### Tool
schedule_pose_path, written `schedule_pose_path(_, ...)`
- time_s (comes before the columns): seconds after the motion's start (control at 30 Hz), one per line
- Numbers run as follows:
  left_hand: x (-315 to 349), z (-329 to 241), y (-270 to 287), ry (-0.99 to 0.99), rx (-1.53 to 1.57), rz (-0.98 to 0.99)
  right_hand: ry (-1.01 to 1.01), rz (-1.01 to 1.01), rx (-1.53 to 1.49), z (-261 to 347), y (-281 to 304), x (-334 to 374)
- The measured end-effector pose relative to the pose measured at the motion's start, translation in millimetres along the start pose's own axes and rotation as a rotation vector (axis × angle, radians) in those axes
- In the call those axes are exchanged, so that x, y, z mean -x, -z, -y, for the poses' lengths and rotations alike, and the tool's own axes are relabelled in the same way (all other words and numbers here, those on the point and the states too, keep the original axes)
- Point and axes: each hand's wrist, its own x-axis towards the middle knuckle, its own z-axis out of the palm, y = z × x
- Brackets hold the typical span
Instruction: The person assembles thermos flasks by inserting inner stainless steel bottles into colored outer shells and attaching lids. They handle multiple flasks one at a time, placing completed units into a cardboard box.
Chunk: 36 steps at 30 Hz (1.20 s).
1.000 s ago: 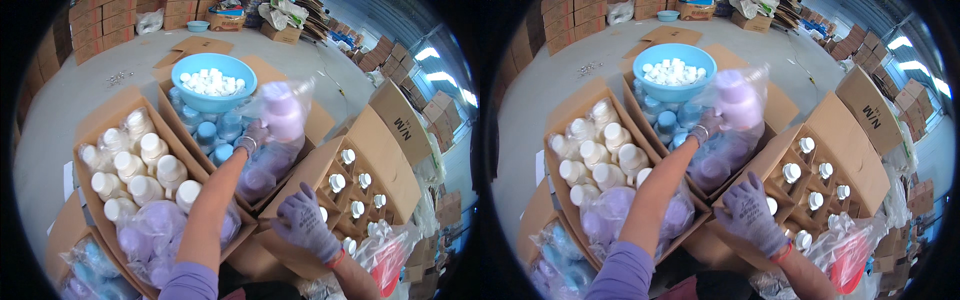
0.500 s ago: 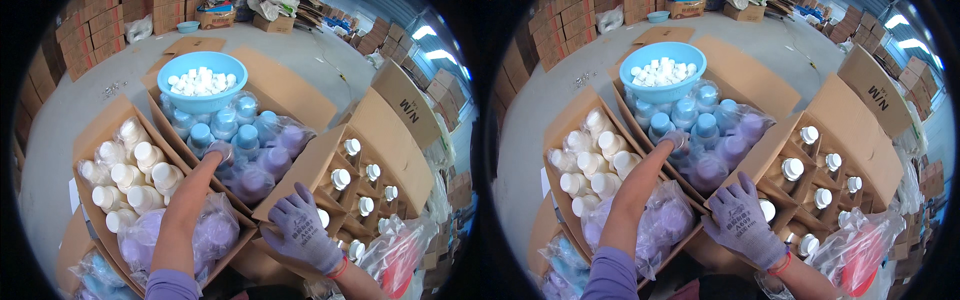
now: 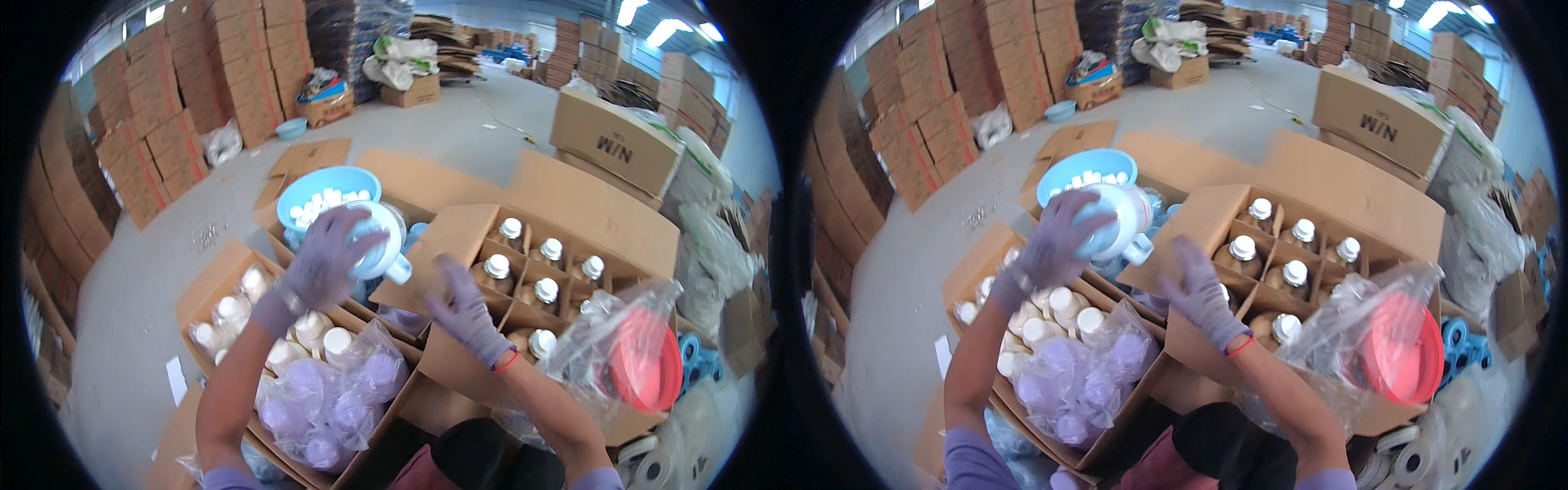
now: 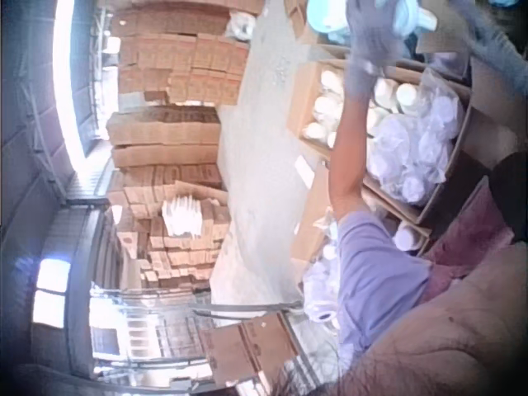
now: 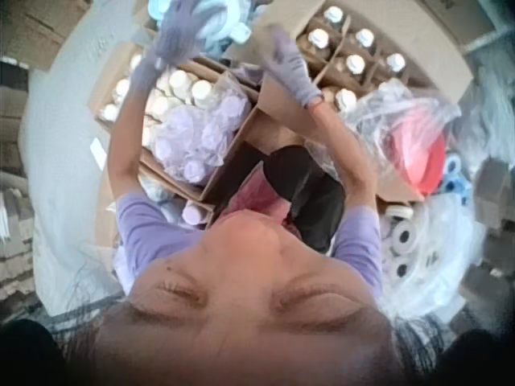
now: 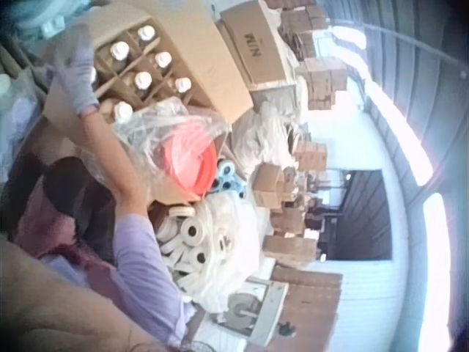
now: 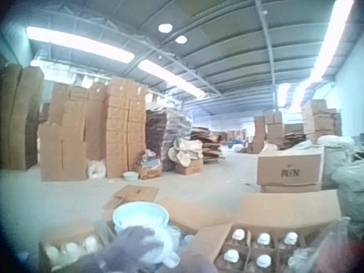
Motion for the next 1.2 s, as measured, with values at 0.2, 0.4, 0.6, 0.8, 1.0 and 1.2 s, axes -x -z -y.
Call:
schedule_pose_path(0.2, 76, -191, 121, -0.520, -0.044, -0.040, -0.423, -0.232, -0.874, 81, 77, 49)
schedule_pose_path(0.4, 139, -309, 84, 0.029, 0.390, -0.454, -0.173, -0.593, -0.938, 48, 113, 176)
schedule_pose_path(0.6, 159, -317, 39, 1.006, 1.235, -0.130, -0.328, -0.501, -1.480, 76, 169, 277)
schedule_pose_path(0.8, -103, -358, -29, 0.019, 1.131, -0.197, -0.326, 0.129, -0.690, 115, 130, 330)
schedule_pose_path(1.0, -197, -435, -121, -0.434, 0.797, 0.193, -0.053, 0.361, -0.122, 118, 147, 286)
schedule_pose_path(1.2, -154, -332, -96, -0.186, 1.220, -0.206, 0.182, 0.190, 0.283, 80, 168, 203)
